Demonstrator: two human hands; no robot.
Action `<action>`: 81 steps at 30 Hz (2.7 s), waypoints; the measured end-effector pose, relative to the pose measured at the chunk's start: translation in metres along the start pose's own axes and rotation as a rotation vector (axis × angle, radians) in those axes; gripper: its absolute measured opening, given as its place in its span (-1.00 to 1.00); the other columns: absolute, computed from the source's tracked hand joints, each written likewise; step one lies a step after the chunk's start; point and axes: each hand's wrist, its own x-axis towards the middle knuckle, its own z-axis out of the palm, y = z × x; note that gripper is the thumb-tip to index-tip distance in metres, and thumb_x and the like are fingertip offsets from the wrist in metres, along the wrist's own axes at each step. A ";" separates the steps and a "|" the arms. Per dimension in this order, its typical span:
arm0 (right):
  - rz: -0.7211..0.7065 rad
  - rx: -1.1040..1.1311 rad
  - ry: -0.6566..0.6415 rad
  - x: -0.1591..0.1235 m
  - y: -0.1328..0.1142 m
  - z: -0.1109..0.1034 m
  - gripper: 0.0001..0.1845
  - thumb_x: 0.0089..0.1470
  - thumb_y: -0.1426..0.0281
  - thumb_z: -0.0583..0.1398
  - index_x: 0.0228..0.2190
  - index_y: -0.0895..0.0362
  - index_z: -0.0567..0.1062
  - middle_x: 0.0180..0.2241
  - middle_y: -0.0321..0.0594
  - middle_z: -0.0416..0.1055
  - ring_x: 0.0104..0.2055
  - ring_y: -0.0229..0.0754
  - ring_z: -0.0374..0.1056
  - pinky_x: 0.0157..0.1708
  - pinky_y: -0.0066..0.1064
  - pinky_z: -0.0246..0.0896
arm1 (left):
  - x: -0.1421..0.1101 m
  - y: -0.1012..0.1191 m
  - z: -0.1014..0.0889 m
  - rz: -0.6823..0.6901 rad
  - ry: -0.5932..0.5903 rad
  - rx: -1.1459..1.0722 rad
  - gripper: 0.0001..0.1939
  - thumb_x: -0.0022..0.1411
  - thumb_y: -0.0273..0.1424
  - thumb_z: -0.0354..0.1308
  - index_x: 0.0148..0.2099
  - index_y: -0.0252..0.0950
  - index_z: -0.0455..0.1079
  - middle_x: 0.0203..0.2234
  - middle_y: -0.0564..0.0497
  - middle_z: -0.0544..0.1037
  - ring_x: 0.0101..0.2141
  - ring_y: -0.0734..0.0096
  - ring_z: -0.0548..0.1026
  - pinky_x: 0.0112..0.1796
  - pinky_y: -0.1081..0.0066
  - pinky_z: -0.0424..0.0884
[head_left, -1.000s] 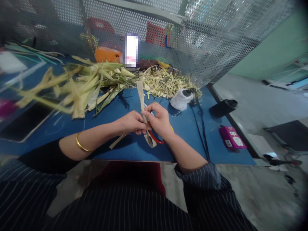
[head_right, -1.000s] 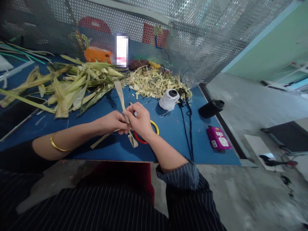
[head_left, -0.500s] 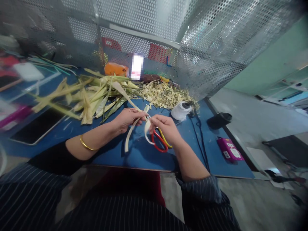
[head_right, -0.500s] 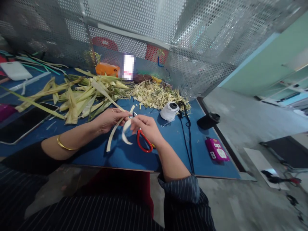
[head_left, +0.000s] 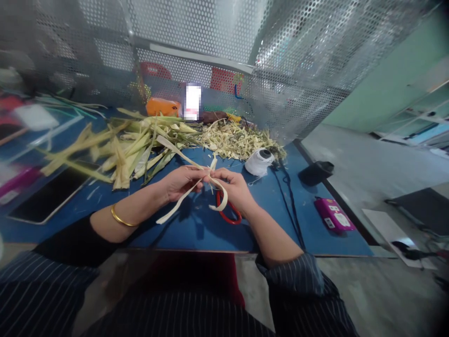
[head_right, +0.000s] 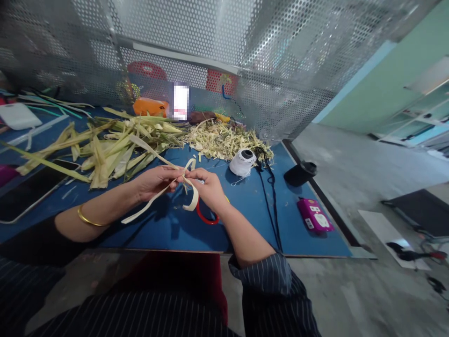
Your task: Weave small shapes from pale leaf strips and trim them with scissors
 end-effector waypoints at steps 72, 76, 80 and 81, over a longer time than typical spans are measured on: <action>-0.038 -0.094 0.200 0.003 -0.010 -0.012 -0.88 0.01 0.35 0.24 -0.41 0.14 0.54 -0.52 -0.32 0.46 -0.52 -0.31 0.29 -0.46 -0.42 0.21 | -0.002 -0.008 0.011 0.300 0.076 0.258 -0.67 0.06 -0.41 0.31 -0.08 -0.37 0.53 -0.25 -0.13 0.65 -0.20 0.26 0.60 -0.16 0.36 0.47; -0.077 -0.068 0.212 0.004 -0.015 -0.019 -0.91 0.01 0.37 0.23 -0.47 0.14 0.50 -0.54 -0.34 0.42 -0.51 -0.32 0.27 -0.44 -0.43 0.21 | -0.001 -0.003 0.003 0.257 -0.069 0.212 -0.57 0.08 -0.39 0.31 0.03 -0.36 0.49 -0.09 -0.21 0.59 -0.10 0.15 0.57 -0.12 0.30 0.47; -0.103 -0.079 0.181 0.003 -0.017 -0.020 -0.90 0.04 0.37 0.21 -0.46 0.13 0.48 -0.52 -0.33 0.40 -0.49 -0.32 0.26 -0.42 -0.43 0.20 | 0.000 0.002 -0.001 0.139 -0.139 0.083 -0.61 0.07 -0.33 0.26 -0.03 -0.38 0.52 -0.11 -0.23 0.60 -0.10 0.05 0.57 -0.19 0.28 0.51; -0.116 -0.109 0.176 0.002 -0.017 -0.019 -0.90 0.05 0.38 0.21 -0.47 0.13 0.47 -0.52 -0.33 0.40 -0.48 -0.32 0.26 -0.42 -0.43 0.19 | -0.001 0.003 0.000 0.114 -0.124 0.066 -0.63 0.08 -0.29 0.25 -0.08 -0.37 0.53 -0.16 -0.22 0.62 -0.12 0.06 0.58 -0.23 0.30 0.52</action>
